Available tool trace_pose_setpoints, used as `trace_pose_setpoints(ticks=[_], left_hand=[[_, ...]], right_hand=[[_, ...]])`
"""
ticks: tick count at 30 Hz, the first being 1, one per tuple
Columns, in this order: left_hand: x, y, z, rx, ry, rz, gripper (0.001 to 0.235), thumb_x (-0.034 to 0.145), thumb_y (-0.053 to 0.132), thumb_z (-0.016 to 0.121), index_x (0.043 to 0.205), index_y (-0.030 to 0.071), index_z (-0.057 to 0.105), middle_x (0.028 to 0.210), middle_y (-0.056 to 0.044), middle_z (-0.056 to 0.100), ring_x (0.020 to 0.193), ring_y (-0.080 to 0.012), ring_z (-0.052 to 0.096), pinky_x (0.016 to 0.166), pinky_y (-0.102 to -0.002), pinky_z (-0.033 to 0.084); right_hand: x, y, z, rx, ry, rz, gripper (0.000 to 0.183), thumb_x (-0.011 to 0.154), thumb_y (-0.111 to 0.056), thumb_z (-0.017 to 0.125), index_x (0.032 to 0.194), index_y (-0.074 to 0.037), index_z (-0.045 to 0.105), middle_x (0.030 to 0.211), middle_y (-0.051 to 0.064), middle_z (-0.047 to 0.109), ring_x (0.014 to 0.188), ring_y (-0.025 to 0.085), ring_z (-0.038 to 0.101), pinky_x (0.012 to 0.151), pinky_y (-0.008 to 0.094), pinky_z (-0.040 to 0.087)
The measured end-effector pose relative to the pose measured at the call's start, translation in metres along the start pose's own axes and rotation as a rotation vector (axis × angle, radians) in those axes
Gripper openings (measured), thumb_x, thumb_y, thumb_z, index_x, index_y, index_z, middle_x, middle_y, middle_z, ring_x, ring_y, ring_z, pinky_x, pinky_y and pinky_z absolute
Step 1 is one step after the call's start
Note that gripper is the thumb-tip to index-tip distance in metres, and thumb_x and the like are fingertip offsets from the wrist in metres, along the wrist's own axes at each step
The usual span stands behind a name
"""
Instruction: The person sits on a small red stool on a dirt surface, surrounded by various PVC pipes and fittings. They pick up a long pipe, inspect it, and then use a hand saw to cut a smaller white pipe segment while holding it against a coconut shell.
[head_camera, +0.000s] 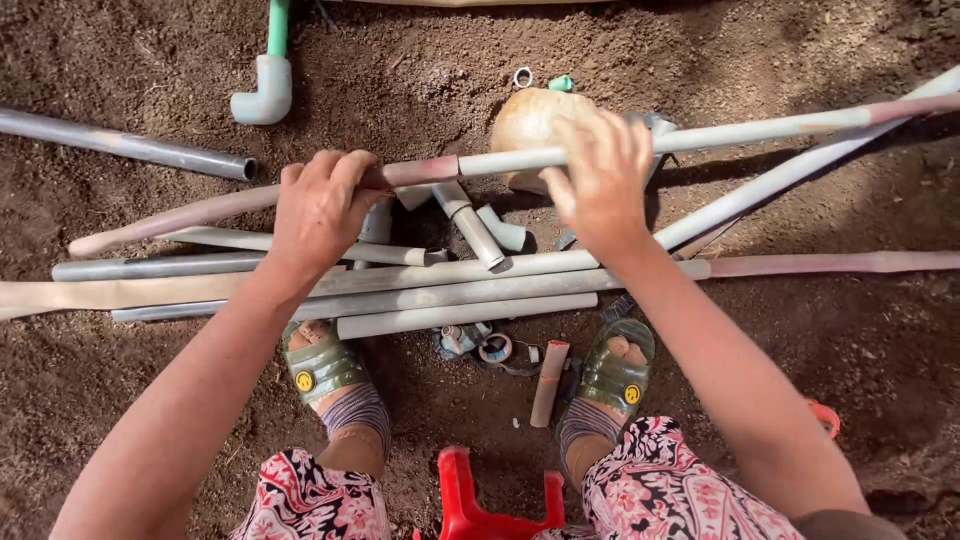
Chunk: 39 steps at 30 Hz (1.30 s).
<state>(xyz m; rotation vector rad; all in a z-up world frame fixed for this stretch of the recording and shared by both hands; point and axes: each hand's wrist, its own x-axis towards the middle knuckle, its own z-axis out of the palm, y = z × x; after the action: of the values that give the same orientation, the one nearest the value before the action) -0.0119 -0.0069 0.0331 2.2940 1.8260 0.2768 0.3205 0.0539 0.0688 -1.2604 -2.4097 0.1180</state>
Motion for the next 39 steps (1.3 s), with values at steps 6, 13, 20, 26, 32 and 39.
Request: trace_pose_setpoints(ticks=[6, 13, 20, 26, 32, 39], left_hand=[[0.013, -0.004, -0.011, 0.053, 0.143, 0.043, 0.037, 0.087, 0.036, 0.073, 0.117, 0.020, 0.058, 0.097, -0.002, 0.060, 0.089, -0.0148, 0.063, 0.086, -0.035, 0.041], [-0.010, 0.015, 0.009, -0.098, 0.240, 0.106, 0.035, 0.082, 0.023, 0.078, 0.111, 0.019, 0.059, 0.099, -0.005, 0.057, 0.098, -0.0206, 0.059, 0.083, -0.037, 0.042], [-0.057, 0.041, 0.030, -0.276, -0.020, 0.081, 0.023, 0.087, 0.027, 0.062, 0.109, 0.020, 0.059, 0.100, -0.002, 0.057, 0.097, -0.0188, 0.060, 0.088, -0.036, 0.042], [-0.064, 0.034, 0.051, -0.160, 0.004, 0.048, 0.022, 0.092, 0.043, 0.054, 0.107, 0.027, 0.059, 0.097, 0.005, 0.059, 0.094, -0.0102, 0.061, 0.090, -0.030, 0.039], [-0.065, 0.046, 0.019, -0.127, -0.125, 0.105, 0.056, 0.084, 0.067, 0.045, 0.124, 0.028, 0.047, 0.107, -0.001, 0.055, 0.098, -0.0160, 0.058, 0.096, -0.035, 0.034], [-0.062, 0.066, -0.001, 0.070, -0.456, 0.140, 0.091, 0.063, 0.086, 0.047, 0.137, 0.037, 0.030, 0.125, -0.004, 0.047, 0.124, -0.0227, 0.042, 0.102, -0.043, 0.019]], right_hand=[[-0.063, 0.045, 0.000, 0.178, 0.171, 0.506, 0.023, 0.085, 0.006, 0.068, 0.100, 0.003, 0.050, 0.087, 0.014, 0.047, 0.082, 0.029, 0.055, 0.067, 0.032, 0.052], [-0.069, 0.071, 0.026, 0.185, -0.187, 1.086, 0.057, 0.082, -0.027, 0.074, 0.121, -0.007, 0.039, 0.088, 0.010, 0.061, 0.091, 0.033, 0.061, 0.081, 0.053, 0.046], [-0.077, 0.028, 0.009, 1.294, -0.104, 1.357, 0.033, 0.068, -0.012, 0.074, 0.093, -0.013, 0.053, 0.074, 0.007, 0.056, 0.059, 0.018, 0.064, 0.043, 0.029, 0.057], [-0.040, -0.037, -0.015, 0.820, -0.274, 0.786, 0.047, 0.075, -0.020, 0.074, 0.117, -0.007, 0.057, 0.088, 0.010, 0.060, 0.069, 0.018, 0.063, 0.055, 0.026, 0.057], [-0.103, 0.047, 0.041, -0.116, -0.105, 0.335, 0.057, 0.072, -0.027, 0.082, 0.122, -0.014, 0.057, 0.106, 0.012, 0.050, 0.097, 0.034, 0.051, 0.081, 0.046, 0.044], [-0.100, 0.022, 0.036, 0.472, -0.193, 0.546, 0.015, 0.077, -0.010, 0.070, 0.090, -0.016, 0.070, 0.082, 0.002, 0.062, 0.077, 0.015, 0.062, 0.074, 0.023, 0.051]])
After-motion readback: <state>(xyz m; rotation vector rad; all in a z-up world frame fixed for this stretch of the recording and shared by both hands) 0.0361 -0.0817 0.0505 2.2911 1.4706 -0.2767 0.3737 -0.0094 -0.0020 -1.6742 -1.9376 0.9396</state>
